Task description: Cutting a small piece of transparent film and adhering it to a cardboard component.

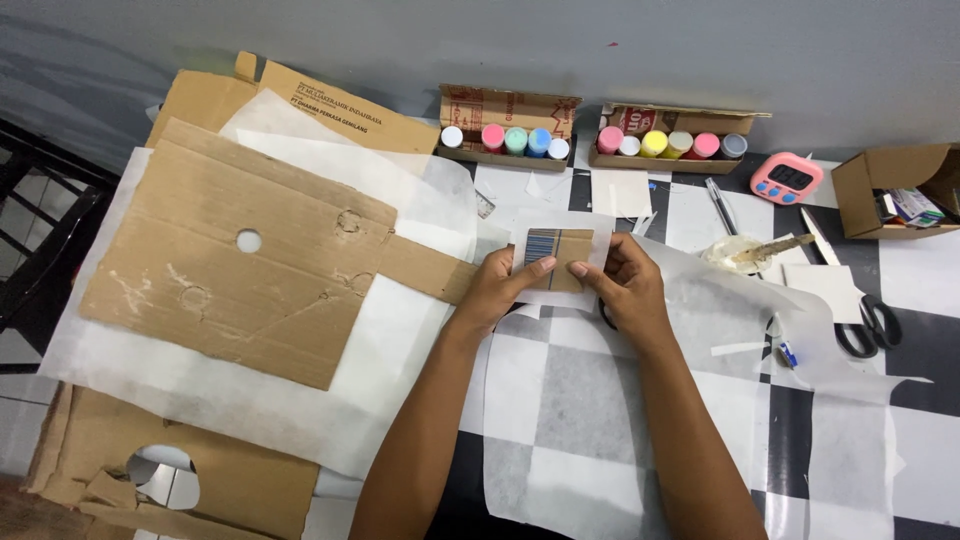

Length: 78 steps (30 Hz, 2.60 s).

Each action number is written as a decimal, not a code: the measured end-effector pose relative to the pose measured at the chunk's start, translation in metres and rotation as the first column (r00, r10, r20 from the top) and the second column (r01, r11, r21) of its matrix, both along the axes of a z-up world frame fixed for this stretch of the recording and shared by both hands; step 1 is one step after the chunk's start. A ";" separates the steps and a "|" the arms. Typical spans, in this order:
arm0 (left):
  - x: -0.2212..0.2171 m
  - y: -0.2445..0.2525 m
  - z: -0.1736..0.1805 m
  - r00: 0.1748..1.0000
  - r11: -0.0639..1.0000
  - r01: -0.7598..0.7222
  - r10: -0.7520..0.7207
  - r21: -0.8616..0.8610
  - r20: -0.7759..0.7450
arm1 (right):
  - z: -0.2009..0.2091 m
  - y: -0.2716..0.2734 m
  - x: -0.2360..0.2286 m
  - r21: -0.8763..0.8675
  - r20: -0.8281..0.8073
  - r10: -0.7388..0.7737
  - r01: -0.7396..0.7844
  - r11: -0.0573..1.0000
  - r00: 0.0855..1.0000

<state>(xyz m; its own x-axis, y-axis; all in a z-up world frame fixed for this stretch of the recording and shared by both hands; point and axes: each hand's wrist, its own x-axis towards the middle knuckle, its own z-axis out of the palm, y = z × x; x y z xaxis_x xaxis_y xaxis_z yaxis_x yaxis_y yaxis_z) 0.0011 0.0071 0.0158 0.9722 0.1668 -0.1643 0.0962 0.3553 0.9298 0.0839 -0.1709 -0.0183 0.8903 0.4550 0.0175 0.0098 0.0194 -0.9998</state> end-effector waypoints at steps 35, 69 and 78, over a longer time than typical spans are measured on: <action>-0.002 -0.001 -0.006 0.999 0.999 0.033 -0.033 -0.018 0.006 | 0.012 -0.002 0.000 0.043 -0.036 0.038 -0.036 0.998 0.999; 0.001 -0.001 0.002 0.978 0.998 0.032 -0.021 0.048 -0.206 | 0.071 -0.113 0.039 -0.186 0.558 -0.618 0.809 0.557 0.554; 0.003 0.000 -0.009 0.987 0.999 0.035 -0.033 0.009 -0.157 | 0.032 -0.129 0.045 -0.389 0.575 -0.380 0.651 0.652 0.725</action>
